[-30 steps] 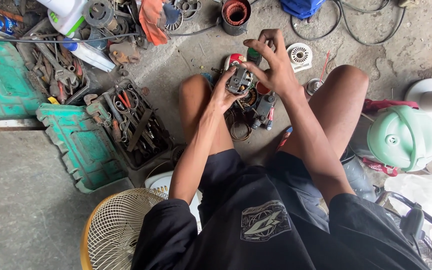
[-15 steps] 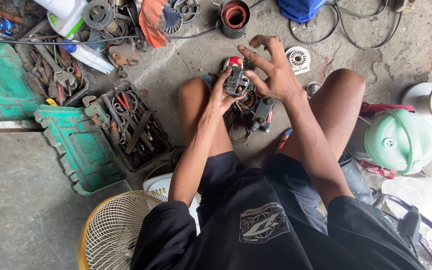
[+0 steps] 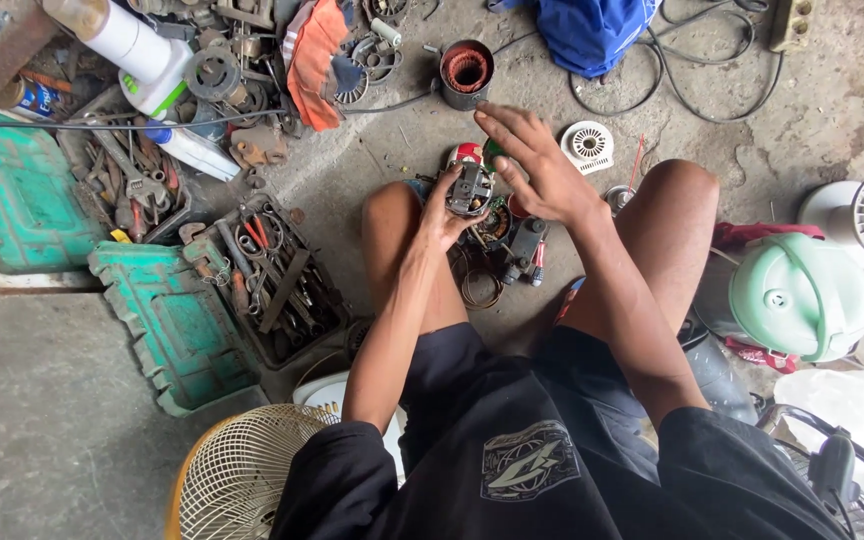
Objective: Disassembling and cleaning an electric fan motor using a screwdriver and manual manipulation.
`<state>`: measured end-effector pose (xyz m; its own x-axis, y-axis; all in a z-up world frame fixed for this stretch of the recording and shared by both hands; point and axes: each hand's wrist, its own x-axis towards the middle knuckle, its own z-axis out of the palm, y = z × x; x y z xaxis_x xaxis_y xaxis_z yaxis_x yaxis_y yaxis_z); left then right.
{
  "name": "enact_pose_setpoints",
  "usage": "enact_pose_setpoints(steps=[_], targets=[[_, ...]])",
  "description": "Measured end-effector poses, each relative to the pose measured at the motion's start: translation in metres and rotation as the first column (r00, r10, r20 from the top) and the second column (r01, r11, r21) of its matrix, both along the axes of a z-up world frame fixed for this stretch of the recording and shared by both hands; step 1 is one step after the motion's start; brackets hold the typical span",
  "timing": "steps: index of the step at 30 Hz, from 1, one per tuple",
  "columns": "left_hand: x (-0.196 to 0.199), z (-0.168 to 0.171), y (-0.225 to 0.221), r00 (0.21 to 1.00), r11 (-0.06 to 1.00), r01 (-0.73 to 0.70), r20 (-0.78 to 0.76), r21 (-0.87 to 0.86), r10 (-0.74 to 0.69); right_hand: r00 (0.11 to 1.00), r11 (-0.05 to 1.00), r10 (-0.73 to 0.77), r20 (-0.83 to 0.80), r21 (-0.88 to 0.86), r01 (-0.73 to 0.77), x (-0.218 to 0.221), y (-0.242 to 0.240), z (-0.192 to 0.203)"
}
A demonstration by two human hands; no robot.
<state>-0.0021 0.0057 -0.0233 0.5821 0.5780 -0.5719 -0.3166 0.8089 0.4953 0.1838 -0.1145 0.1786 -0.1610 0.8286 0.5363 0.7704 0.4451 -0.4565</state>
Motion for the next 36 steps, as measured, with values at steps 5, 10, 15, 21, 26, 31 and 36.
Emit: enact_pose_setpoints(steps=[5, 10, 15, 21, 26, 31, 36], targets=[[-0.002, 0.0, 0.001, 0.999, 1.0, -0.008, -0.034, -0.029, 0.007, 0.985, 0.986, -0.046, -0.169, 0.151, 0.072, 0.011, 0.002, -0.02], [0.002, 0.001, 0.001, 1.0, 1.0, -0.015, -0.02, -0.018, 0.014, 0.977, 0.97, -0.073, -0.199, 0.216, 0.116, 0.015, 0.002, -0.016], [0.001, 0.001, 0.001, 0.999, 1.0, -0.016, -0.052, -0.027, 0.014, 0.979, 0.996, -0.001, -0.205, 0.082, 0.018, 0.012, -0.007, -0.017], [0.002, 0.003, -0.001, 0.999, 1.0, -0.015, -0.038, -0.028, 0.014, 0.976, 0.945, -0.13, -0.173, 0.276, 0.175, 0.016, 0.007, -0.028], [0.003, -0.005, 0.002, 0.999, 1.0, -0.026, -0.025, -0.006, 0.025, 0.986, 0.981, -0.05, -0.158, 0.179, 0.078, 0.01, -0.003, 0.005], [0.0, -0.043, 0.008, 0.986, 0.979, -0.148, 0.091, 0.138, 0.137, 0.995, 0.978, -0.101, 0.013, 0.183, 0.097, 0.0, -0.032, 0.03], [0.002, -0.113, 0.009, 0.932, 0.849, -0.36, 0.197, 0.387, 0.305, 0.861, 0.841, -0.508, -0.03, 0.2, 0.503, 0.002, -0.085, -0.014]])
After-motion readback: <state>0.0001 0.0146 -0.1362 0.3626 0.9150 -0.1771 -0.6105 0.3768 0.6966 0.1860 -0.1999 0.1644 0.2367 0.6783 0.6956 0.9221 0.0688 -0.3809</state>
